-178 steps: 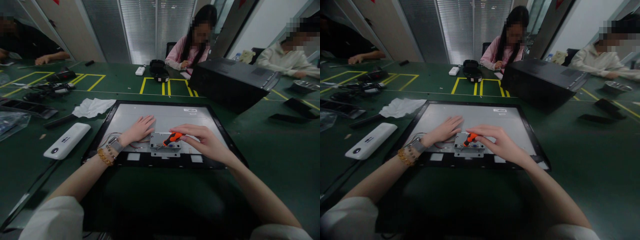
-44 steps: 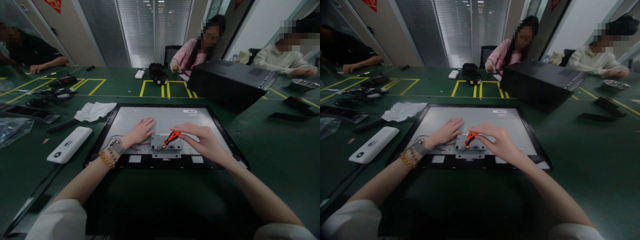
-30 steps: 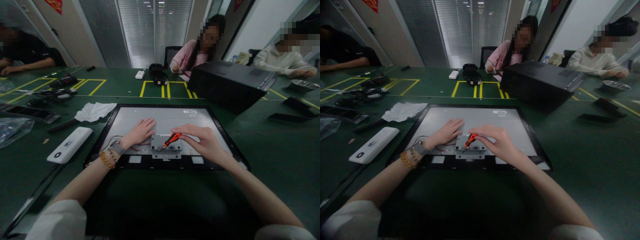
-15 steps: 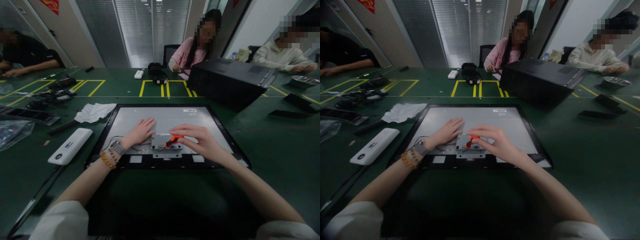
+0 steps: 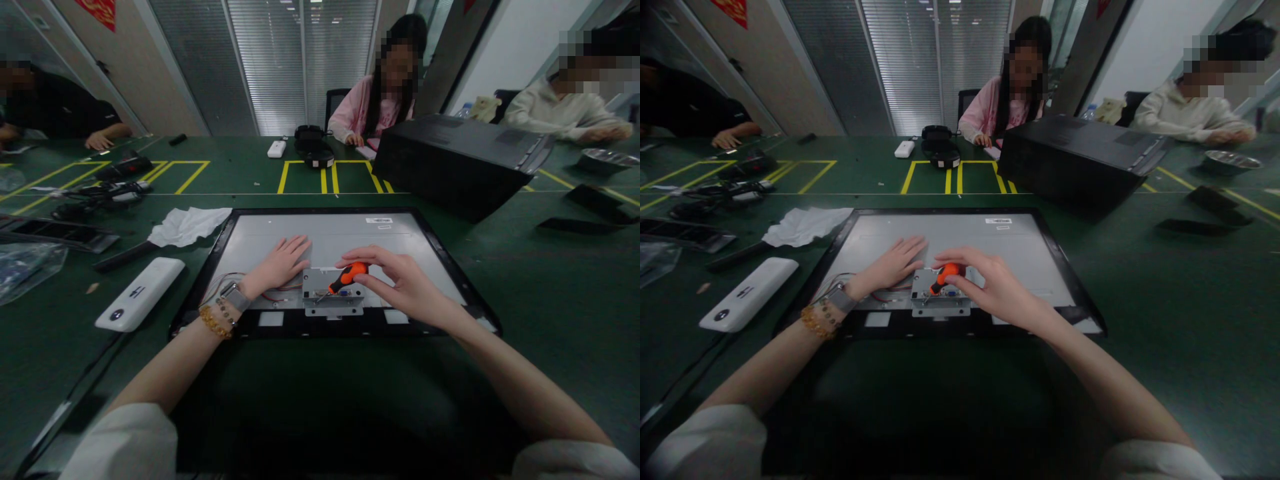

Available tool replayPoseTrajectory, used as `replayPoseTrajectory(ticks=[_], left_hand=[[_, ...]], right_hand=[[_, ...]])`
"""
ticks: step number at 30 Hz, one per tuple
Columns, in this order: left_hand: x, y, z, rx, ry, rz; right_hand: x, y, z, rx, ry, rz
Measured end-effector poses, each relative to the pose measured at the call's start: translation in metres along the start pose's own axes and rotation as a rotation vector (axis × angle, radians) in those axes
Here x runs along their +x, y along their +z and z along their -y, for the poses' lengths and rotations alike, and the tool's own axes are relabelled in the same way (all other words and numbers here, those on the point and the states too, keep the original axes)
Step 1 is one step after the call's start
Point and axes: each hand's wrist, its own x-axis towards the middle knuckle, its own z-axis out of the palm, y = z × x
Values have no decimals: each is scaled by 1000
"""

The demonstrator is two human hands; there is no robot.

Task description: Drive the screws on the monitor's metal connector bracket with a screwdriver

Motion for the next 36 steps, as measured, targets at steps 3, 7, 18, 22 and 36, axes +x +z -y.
replayPoseTrajectory(ticks=[3, 7, 18, 22, 36], left_hand=[[0, 0, 0, 1, 5, -9], [0, 0, 0, 5, 1, -9], [0, -4, -3, 8, -7, 6], [0, -4, -4, 23, -10, 6], [1, -2, -3, 32, -14, 12]], right_hand=[[0, -1, 2, 27, 21, 5], [0, -3, 4, 33, -17, 47], [2, -3, 3, 57, -128, 66], [0, 1, -2, 58, -125, 31], [2, -10, 7, 277, -41, 255]])
